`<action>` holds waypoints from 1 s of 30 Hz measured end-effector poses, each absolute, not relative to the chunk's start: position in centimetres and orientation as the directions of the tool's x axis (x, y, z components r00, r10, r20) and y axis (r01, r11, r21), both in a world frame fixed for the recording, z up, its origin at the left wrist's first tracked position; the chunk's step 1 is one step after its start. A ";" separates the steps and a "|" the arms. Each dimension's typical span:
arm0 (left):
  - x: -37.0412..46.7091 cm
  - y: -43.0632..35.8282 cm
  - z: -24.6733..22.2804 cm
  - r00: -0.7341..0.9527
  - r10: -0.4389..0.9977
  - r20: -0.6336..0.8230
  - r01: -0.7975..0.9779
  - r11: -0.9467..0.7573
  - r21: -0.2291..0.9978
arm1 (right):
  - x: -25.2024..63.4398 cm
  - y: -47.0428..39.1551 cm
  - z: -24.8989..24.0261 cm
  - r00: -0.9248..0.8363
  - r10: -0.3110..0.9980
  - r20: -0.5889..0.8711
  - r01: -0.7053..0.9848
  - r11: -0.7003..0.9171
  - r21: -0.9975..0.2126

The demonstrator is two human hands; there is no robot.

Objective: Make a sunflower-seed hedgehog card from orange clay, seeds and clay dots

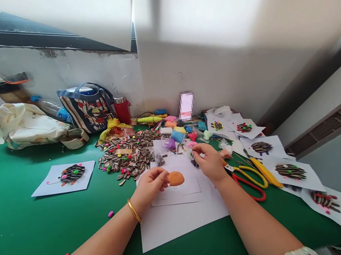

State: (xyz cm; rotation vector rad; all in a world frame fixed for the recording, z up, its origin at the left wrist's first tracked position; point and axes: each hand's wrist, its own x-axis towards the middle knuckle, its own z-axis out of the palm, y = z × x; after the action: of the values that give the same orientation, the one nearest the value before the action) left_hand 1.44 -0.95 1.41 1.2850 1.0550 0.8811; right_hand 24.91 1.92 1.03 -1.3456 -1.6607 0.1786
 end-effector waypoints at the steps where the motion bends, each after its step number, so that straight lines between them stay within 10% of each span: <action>1: 1.4 -0.9 1.4 0.298 0.948 -0.114 0.052 0.103 0.993 | 25.3 2.2 1.0 0.044 0.818 0.573 0.699 0.384 -0.603; 11: 1.1 -0.8 1.2 0.261 0.964 -0.053 0.059 0.039 0.997 | 25.3 2.5 0.0 -0.057 0.890 0.452 0.855 0.277 -0.439; 22: 1.5 -1.9 2.7 0.353 0.929 -0.108 -0.222 0.196 0.955 | 20.5 -1.6 3.0 -0.044 0.786 0.616 0.389 0.582 -0.715; 30: 1.7 -2.2 2.4 0.367 0.929 -0.051 -0.201 0.133 0.971 | 19.5 -2.4 2.9 -0.100 0.814 0.572 0.347 0.567 -0.747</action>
State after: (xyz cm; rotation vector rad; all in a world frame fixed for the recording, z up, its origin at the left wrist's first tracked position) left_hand 1.67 -2.16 2.44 1.1312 0.8244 0.9715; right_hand 19.49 -2.44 2.95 -0.9779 -1.6904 0.5246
